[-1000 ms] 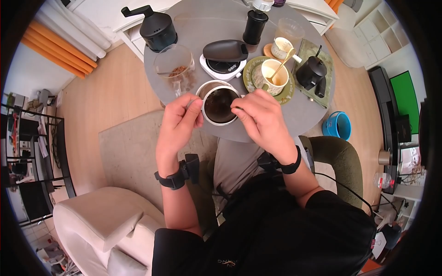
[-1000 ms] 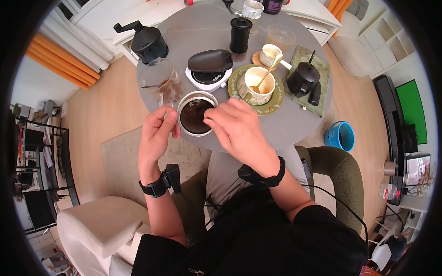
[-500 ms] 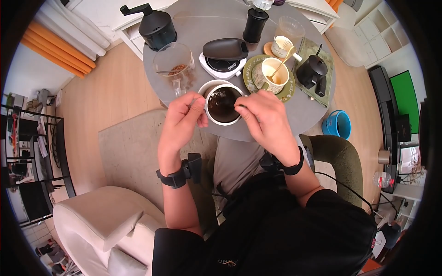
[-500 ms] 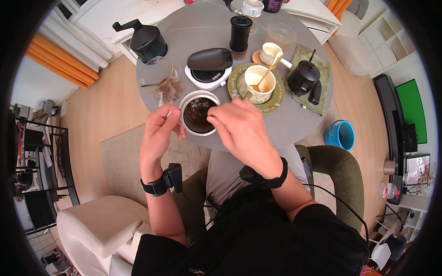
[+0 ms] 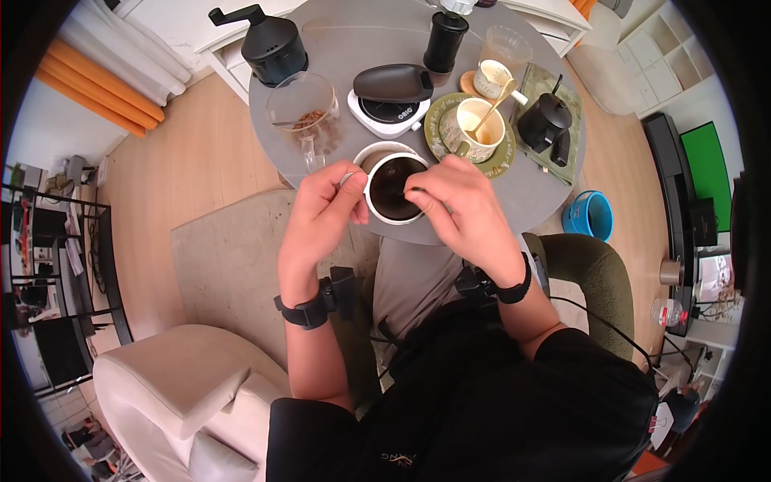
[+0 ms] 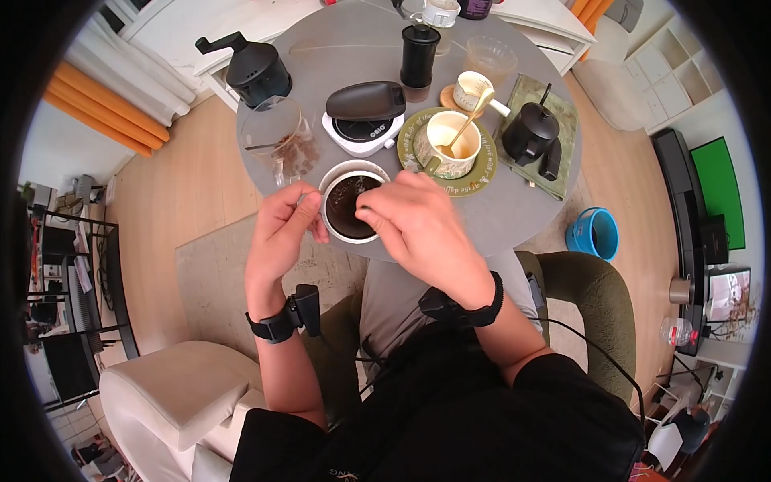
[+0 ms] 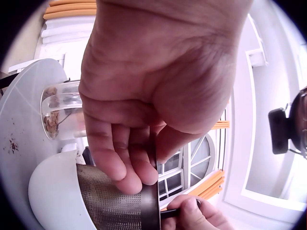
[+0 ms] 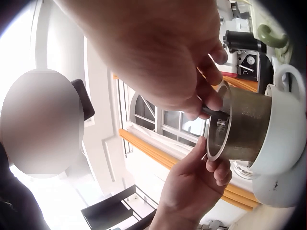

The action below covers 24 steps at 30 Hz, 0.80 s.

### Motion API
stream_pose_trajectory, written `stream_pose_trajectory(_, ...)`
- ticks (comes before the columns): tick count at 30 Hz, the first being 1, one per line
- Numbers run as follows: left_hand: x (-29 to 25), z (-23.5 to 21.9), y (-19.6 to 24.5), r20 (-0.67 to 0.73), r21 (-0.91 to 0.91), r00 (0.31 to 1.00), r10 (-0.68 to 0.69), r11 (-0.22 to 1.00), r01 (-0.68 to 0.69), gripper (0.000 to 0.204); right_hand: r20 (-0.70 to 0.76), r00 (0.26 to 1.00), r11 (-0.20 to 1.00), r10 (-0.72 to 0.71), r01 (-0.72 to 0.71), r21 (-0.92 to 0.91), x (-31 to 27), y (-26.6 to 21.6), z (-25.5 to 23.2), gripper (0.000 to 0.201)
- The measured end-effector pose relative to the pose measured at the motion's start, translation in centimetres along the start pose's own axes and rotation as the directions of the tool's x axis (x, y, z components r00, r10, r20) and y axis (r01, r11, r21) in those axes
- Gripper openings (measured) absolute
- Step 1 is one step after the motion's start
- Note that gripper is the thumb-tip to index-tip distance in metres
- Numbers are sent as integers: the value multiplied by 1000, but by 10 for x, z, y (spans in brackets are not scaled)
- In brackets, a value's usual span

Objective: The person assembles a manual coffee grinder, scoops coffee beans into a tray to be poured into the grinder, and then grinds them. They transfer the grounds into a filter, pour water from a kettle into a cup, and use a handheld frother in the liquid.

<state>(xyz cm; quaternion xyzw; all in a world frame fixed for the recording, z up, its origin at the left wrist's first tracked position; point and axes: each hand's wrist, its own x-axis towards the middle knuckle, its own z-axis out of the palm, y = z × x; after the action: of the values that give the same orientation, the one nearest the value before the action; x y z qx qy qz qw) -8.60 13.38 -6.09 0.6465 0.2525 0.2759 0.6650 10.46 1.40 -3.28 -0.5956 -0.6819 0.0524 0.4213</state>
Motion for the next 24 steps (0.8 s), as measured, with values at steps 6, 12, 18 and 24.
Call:
stream_pose_trajectory(6, -2, -8, 0, -11, -41, 1000, -3, 999, 2, 21, -53, 997, 997, -60, 62, 41, 0, 1, 6, 8)
stream_pose_trajectory(12, -2, -8, 2, -18, -60, 999, 29, 998, -30, 21, -28, 997, 997, -67, 66, -41, 1, -4, -4, 10)
stream_pose_trajectory(18, -3, -9, 3, -10, -60, 1000, 30, 998, -30, 21, -46, 990, 991, -133, 131, -39, 2, -1, 1, 9)
stream_pose_trajectory(24, -4, -5, 7, -22, -31, 999, 28, 999, -29, 20, 4, 997, 994, -83, 83, -71, 2, -7, -8, 12)
